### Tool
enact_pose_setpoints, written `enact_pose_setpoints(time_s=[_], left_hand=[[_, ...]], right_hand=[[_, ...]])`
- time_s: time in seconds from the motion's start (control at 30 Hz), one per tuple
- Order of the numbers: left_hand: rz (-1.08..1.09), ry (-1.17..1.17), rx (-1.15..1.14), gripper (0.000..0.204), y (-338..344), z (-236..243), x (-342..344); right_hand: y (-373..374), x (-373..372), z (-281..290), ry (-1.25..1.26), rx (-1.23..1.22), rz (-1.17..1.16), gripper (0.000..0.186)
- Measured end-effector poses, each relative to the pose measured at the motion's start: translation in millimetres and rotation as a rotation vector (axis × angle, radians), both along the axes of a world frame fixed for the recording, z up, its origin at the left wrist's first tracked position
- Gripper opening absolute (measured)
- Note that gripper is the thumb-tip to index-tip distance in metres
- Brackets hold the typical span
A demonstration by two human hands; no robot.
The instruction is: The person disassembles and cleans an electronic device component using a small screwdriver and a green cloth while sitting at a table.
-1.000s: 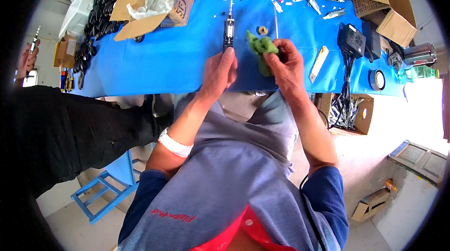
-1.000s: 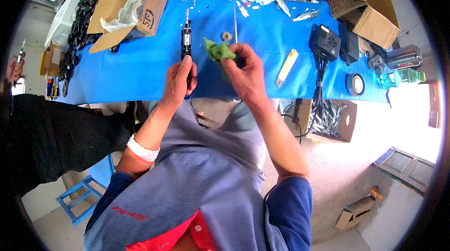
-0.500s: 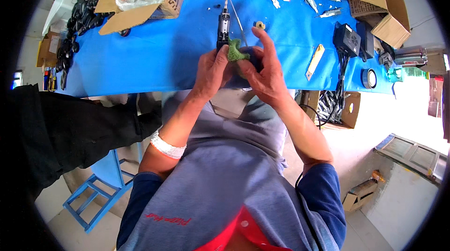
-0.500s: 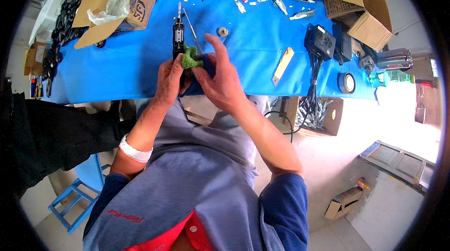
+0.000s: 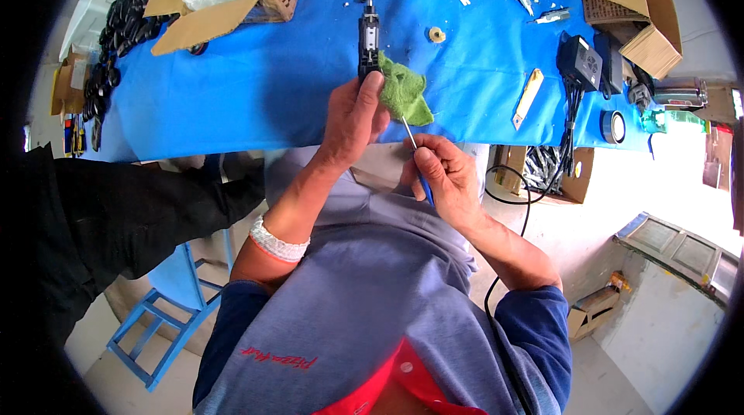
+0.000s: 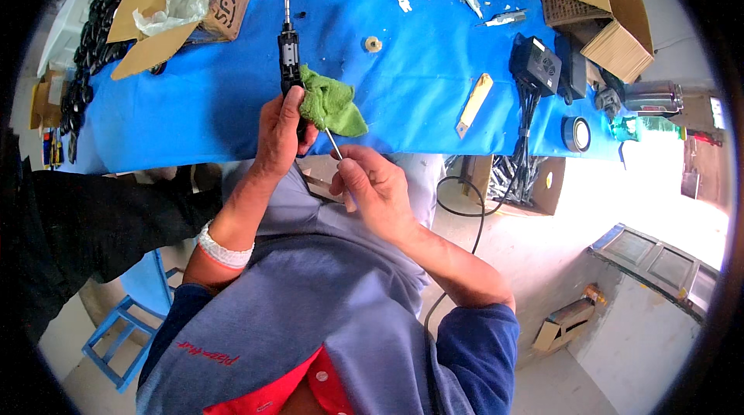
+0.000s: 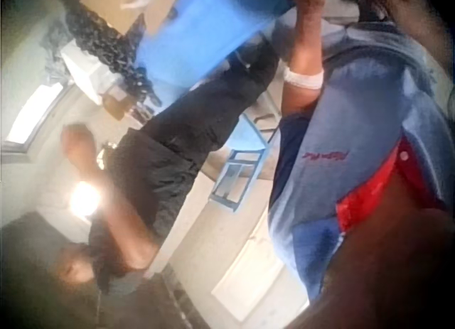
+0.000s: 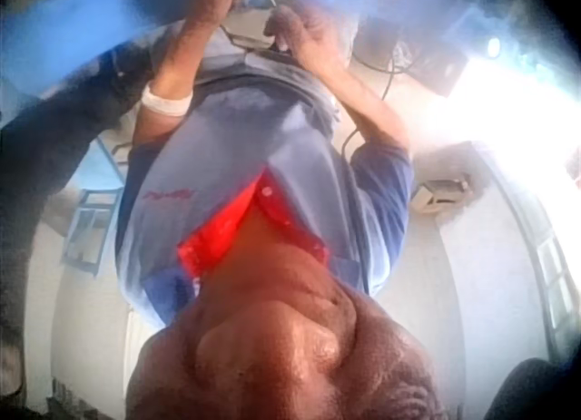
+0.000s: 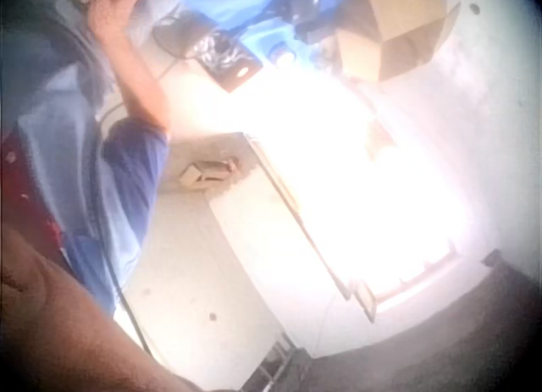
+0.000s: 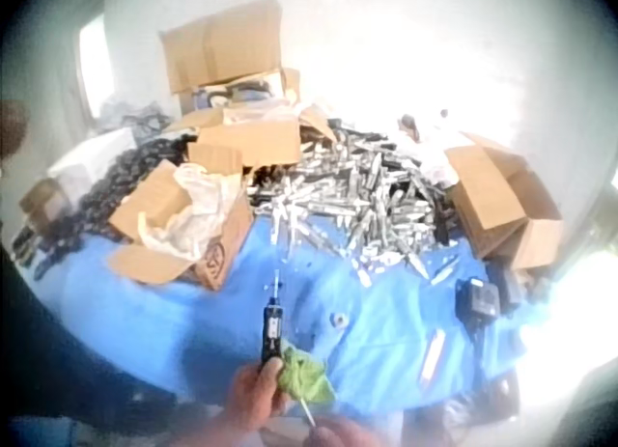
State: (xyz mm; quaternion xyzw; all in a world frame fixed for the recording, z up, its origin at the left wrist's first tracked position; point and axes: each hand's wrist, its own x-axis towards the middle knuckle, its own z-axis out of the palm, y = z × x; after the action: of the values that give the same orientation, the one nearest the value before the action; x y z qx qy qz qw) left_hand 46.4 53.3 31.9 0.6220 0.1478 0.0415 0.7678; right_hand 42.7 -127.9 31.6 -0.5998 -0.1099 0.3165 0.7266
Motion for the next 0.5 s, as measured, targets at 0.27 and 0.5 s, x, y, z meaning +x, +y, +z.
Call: enact_pose_setpoints(time_s=[0.27,0.5], left_hand=[[-0.007,-0.036,-0.102,0.036,6,0,-3],[0.053,-0.047,-0.077,0.033,4,-1,-4]], right_hand=[[7,3,6,0.063,-0.004,0.054,0.030],[12,-3,4,0.227,0.066,0.168,0.036]])
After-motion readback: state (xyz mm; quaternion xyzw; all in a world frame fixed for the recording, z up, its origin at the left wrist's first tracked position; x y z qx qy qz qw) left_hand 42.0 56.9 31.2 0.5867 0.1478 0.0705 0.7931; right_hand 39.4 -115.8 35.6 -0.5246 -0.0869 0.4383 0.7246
